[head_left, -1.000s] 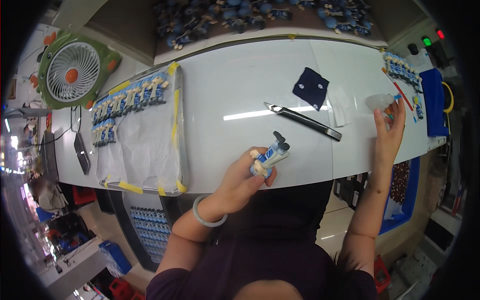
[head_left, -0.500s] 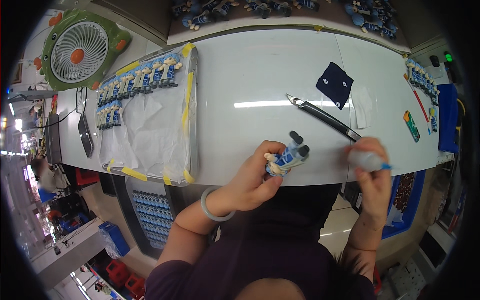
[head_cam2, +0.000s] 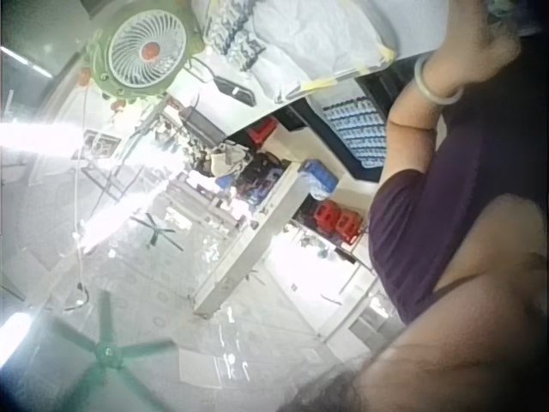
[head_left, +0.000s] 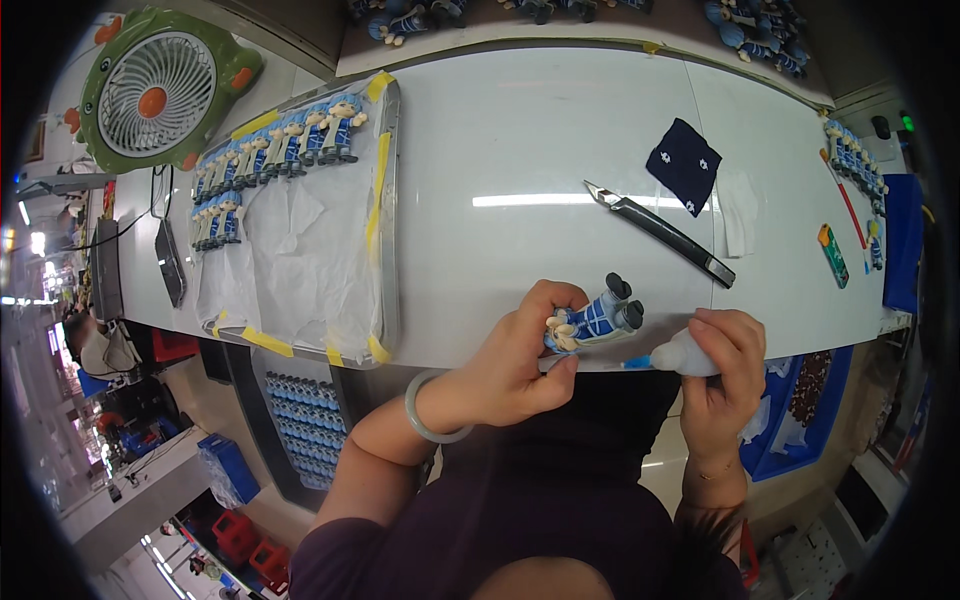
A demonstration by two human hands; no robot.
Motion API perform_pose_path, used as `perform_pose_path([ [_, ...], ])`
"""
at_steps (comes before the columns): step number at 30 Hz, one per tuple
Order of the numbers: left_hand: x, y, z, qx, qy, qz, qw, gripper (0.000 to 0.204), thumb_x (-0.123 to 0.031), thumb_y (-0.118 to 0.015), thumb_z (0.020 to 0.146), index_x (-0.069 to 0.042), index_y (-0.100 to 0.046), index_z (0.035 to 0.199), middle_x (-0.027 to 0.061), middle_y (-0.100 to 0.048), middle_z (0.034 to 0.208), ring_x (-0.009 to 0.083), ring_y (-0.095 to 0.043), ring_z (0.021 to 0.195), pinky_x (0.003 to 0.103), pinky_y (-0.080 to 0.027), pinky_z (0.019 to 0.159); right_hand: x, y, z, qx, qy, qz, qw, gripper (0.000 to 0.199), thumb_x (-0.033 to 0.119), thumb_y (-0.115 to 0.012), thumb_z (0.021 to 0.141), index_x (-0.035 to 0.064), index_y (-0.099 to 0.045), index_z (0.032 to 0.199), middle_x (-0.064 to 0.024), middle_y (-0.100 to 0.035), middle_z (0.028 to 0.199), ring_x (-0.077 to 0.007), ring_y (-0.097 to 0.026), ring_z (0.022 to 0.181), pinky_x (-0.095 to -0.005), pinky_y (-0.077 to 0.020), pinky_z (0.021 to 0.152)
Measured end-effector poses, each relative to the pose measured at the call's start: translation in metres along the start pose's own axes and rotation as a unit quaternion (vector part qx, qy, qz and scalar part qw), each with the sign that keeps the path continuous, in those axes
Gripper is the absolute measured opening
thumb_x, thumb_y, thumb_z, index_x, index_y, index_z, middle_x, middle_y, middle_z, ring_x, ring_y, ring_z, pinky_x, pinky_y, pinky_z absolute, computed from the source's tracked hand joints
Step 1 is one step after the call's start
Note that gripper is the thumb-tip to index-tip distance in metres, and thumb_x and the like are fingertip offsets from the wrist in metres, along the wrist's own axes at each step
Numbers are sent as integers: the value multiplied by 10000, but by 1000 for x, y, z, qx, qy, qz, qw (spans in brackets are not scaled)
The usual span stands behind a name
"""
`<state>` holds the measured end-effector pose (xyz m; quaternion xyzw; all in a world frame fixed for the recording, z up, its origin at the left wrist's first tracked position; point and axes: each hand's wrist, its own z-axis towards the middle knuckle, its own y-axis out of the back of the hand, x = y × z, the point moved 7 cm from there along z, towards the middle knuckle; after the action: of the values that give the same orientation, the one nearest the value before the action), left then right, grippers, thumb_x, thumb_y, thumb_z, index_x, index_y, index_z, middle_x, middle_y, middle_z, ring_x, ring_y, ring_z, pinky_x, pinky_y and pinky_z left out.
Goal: Assembling small plastic figurines by applying glue and attaching parts.
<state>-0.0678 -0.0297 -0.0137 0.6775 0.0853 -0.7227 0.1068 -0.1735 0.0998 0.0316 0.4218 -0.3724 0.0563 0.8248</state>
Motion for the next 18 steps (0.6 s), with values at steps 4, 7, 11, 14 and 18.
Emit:
perform_pose_path([
  [4, -1, -1, 1, 2, 2, -13, 1000, 412, -16, -475, 703, -15, -292, 1073, 99, -457, 822, 148, -450, 659, 240, -411, 618, 7, 6, 0, -19, 22, -76, 997, 385, -75, -583, 556, 104, -612, 895, -57, -560, 925, -243, -483, 845, -308, -395, 728],
  [7, -2, 0, 1, 2, 2, -10, 1000, 415, -10, -474, 697, -19, -294, 1072, 96, -457, 823, 151, -451, 657, 245, -412, 609, 13, 7, 1, -15, 42, -103, 994, 377, -65, -583, 572, 119, -626, 899, -48, -558, 936, -242, -470, 864, -304, -377, 742],
  [11, -1, -1, 2, 6, -6, 2, 1000, 418, -12, -479, 688, -19, -297, 1065, 103, -464, 801, 166, -468, 646, 256, -412, 592, 21, 8, 1, -13, 75, -150, 986, 352, -31, -597, 602, 143, -636, 906, -36, -560, 942, -226, -465, 875, -293, -352, 753],
  [14, -1, -1, 2, 6, -3, 6, 1000, 420, -15, -484, 678, -19, -303, 1057, 109, -471, 776, 182, -480, 631, 262, -412, 588, 25, 9, 1, -16, 84, -163, 983, 328, -7, -603, 614, 150, -642, 900, -26, -561, 944, -216, -462, 882, -289, -349, 748],
  [18, -1, 0, 3, -2, -8, 14, 1000, 421, -14, -486, 671, -21, -310, 1053, 109, -475, 761, 195, -483, 617, 268, -413, 585, 28, 10, 3, -9, 82, -170, 982, 311, 6, -606, 624, 155, -646, 894, -19, -561, 947, -214, -458, 898, -283, -343, 757],
])
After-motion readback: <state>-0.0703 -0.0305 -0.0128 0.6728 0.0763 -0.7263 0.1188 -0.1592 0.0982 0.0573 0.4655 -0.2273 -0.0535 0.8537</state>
